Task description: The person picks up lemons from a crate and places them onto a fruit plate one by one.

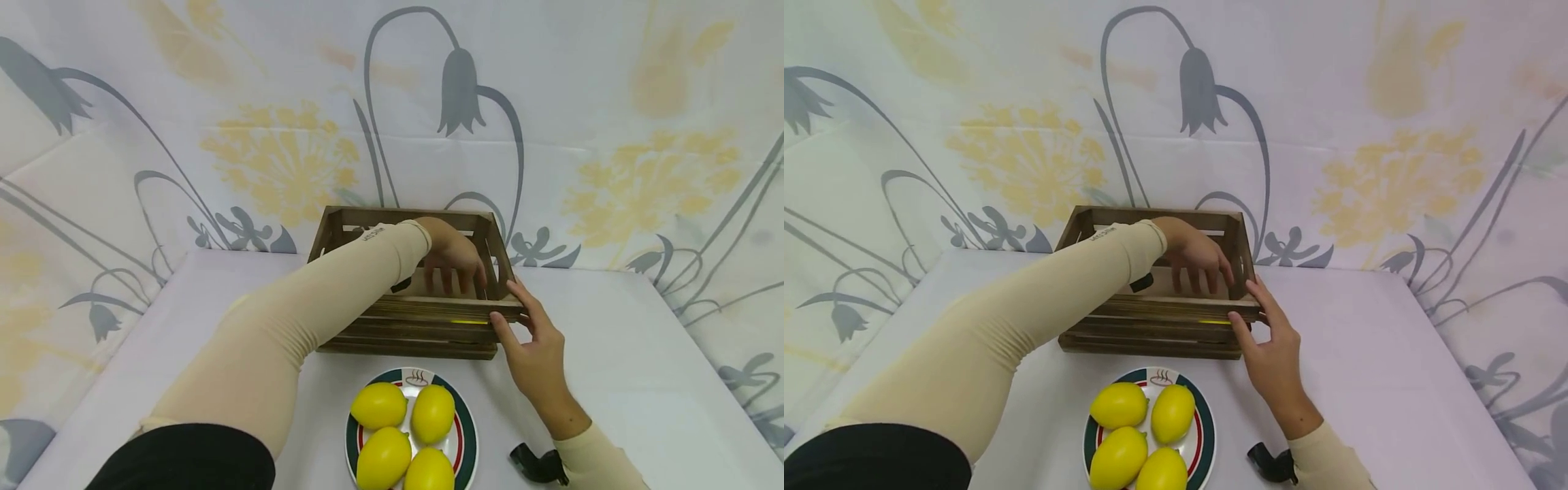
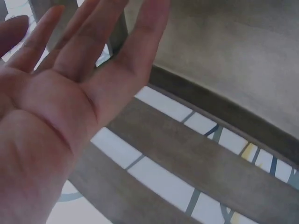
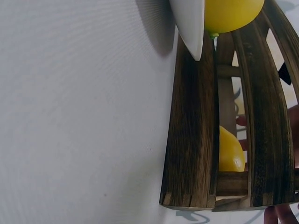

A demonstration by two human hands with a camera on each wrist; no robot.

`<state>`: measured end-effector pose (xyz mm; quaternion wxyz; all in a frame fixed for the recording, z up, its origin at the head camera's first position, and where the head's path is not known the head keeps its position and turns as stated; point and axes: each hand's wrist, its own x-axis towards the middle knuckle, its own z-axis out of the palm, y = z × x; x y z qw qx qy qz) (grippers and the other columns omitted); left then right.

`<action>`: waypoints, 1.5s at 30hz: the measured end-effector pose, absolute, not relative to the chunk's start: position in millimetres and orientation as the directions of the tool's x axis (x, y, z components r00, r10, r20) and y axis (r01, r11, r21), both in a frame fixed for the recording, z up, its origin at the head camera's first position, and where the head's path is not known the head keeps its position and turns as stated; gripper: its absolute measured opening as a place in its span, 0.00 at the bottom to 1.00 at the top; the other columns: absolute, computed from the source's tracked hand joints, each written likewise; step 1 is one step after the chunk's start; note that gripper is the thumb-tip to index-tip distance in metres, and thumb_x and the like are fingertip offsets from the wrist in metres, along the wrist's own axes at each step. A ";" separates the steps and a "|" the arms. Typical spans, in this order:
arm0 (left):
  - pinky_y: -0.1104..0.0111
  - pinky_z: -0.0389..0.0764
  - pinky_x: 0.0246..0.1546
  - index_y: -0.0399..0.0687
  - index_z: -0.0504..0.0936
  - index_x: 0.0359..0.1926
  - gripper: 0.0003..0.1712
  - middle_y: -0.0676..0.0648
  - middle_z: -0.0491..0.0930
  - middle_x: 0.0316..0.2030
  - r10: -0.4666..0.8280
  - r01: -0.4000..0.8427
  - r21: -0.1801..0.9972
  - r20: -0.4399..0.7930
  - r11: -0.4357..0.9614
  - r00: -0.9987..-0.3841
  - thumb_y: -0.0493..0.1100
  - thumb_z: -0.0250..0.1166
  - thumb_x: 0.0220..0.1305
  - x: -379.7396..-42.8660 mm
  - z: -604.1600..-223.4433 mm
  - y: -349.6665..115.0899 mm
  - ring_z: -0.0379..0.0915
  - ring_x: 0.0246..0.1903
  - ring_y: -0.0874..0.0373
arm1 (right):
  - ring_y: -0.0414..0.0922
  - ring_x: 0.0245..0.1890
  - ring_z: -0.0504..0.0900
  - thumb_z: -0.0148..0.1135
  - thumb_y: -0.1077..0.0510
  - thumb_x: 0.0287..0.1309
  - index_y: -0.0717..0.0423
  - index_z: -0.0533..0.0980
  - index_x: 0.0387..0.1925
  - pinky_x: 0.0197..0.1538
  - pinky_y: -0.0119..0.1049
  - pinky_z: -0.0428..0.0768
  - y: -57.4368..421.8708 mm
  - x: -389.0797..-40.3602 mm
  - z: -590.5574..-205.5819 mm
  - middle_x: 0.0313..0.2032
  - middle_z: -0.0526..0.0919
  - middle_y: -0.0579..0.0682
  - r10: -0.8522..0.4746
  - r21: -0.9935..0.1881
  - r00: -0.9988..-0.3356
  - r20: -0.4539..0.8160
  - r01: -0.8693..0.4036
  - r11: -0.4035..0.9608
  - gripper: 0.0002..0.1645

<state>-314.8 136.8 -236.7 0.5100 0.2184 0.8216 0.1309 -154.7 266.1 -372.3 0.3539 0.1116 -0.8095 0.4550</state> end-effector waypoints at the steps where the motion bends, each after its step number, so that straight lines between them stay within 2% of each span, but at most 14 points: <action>1: 0.50 0.77 0.60 0.66 0.67 0.72 0.25 0.49 0.68 0.70 0.492 0.214 0.443 -0.786 0.871 -0.374 0.46 0.47 0.78 -314.7 -237.7 136.1 0.71 0.66 0.48 | 0.23 0.64 0.70 0.67 0.71 0.58 0.52 0.70 0.69 0.58 0.13 0.70 265.9 -154.8 -372.1 0.68 0.74 0.55 0.139 -0.655 -0.723 0.677 -0.505 0.562 0.38; 8: 0.46 0.74 0.63 0.63 0.74 0.68 0.23 0.47 0.69 0.69 0.473 0.160 0.447 -0.800 0.880 -0.368 0.53 0.48 0.77 -309.4 -244.1 136.6 0.65 0.69 0.47 | 0.24 0.63 0.70 0.67 0.72 0.57 0.53 0.70 0.68 0.58 0.13 0.70 265.5 -152.6 -370.3 0.67 0.74 0.55 0.133 -0.652 -0.719 0.683 -0.517 0.555 0.37; 15: 0.49 0.74 0.64 0.54 0.65 0.73 0.30 0.49 0.67 0.71 0.413 0.161 0.380 -0.835 0.911 -0.363 0.56 0.54 0.74 -303.7 -255.4 141.0 0.64 0.70 0.50 | 0.24 0.63 0.71 0.67 0.72 0.57 0.54 0.70 0.68 0.58 0.13 0.71 265.7 -148.0 -370.6 0.67 0.74 0.56 0.131 -0.659 -0.722 0.679 -0.521 0.542 0.37; 19: 0.51 0.75 0.64 0.52 0.69 0.70 0.28 0.49 0.68 0.70 0.419 0.193 0.373 -0.837 0.907 -0.352 0.56 0.53 0.74 -304.3 -257.8 141.3 0.65 0.70 0.51 | 0.25 0.63 0.71 0.67 0.73 0.57 0.55 0.70 0.68 0.58 0.14 0.71 265.8 -147.6 -370.2 0.67 0.74 0.57 0.131 -0.654 -0.717 0.685 -0.525 0.544 0.38; 24: 0.53 0.77 0.61 0.54 0.74 0.67 0.23 0.50 0.69 0.70 0.437 0.232 0.376 -0.829 0.897 -0.348 0.53 0.51 0.77 -299.8 -251.6 140.1 0.65 0.70 0.50 | 0.25 0.63 0.71 0.67 0.73 0.56 0.55 0.71 0.68 0.58 0.14 0.71 265.8 -147.3 -370.1 0.67 0.74 0.57 0.133 -0.652 -0.713 0.688 -0.529 0.543 0.38; 28: 0.56 0.78 0.59 0.59 0.70 0.71 0.24 0.49 0.70 0.69 0.448 0.251 0.378 -0.822 0.891 -0.352 0.46 0.50 0.77 -290.5 -241.8 136.6 0.67 0.68 0.50 | 0.25 0.63 0.71 0.67 0.73 0.56 0.55 0.71 0.68 0.58 0.14 0.71 265.4 -147.9 -370.7 0.67 0.74 0.57 0.132 -0.658 -0.716 0.685 -0.531 0.534 0.38; 32: 0.59 0.80 0.57 0.58 0.67 0.73 0.27 0.47 0.72 0.66 0.459 0.263 0.384 -0.815 0.885 -0.354 0.41 0.51 0.76 -286.0 -239.5 134.6 0.70 0.63 0.50 | 0.26 0.63 0.72 0.67 0.73 0.56 0.55 0.71 0.68 0.58 0.14 0.71 265.0 -148.2 -370.9 0.67 0.75 0.57 0.133 -0.664 -0.720 0.682 -0.533 0.524 0.38; 39: 0.61 0.79 0.58 0.56 0.66 0.72 0.26 0.48 0.71 0.67 0.460 0.330 0.348 -0.806 0.877 -0.372 0.42 0.51 0.76 -282.0 -239.5 136.0 0.70 0.63 0.52 | 0.25 0.63 0.72 0.67 0.73 0.56 0.55 0.71 0.68 0.58 0.14 0.71 266.1 -148.4 -369.4 0.66 0.75 0.57 0.128 -0.653 -0.713 0.690 -0.537 0.534 0.38; 45: 0.61 0.79 0.57 0.54 0.71 0.65 0.20 0.48 0.75 0.61 0.483 0.370 0.355 -0.803 0.858 -0.349 0.42 0.53 0.75 -279.9 -241.6 137.7 0.73 0.60 0.53 | 0.24 0.63 0.71 0.67 0.73 0.56 0.54 0.71 0.68 0.58 0.14 0.71 267.0 -147.6 -369.4 0.67 0.74 0.57 0.133 -0.663 -0.722 0.679 -0.525 0.534 0.37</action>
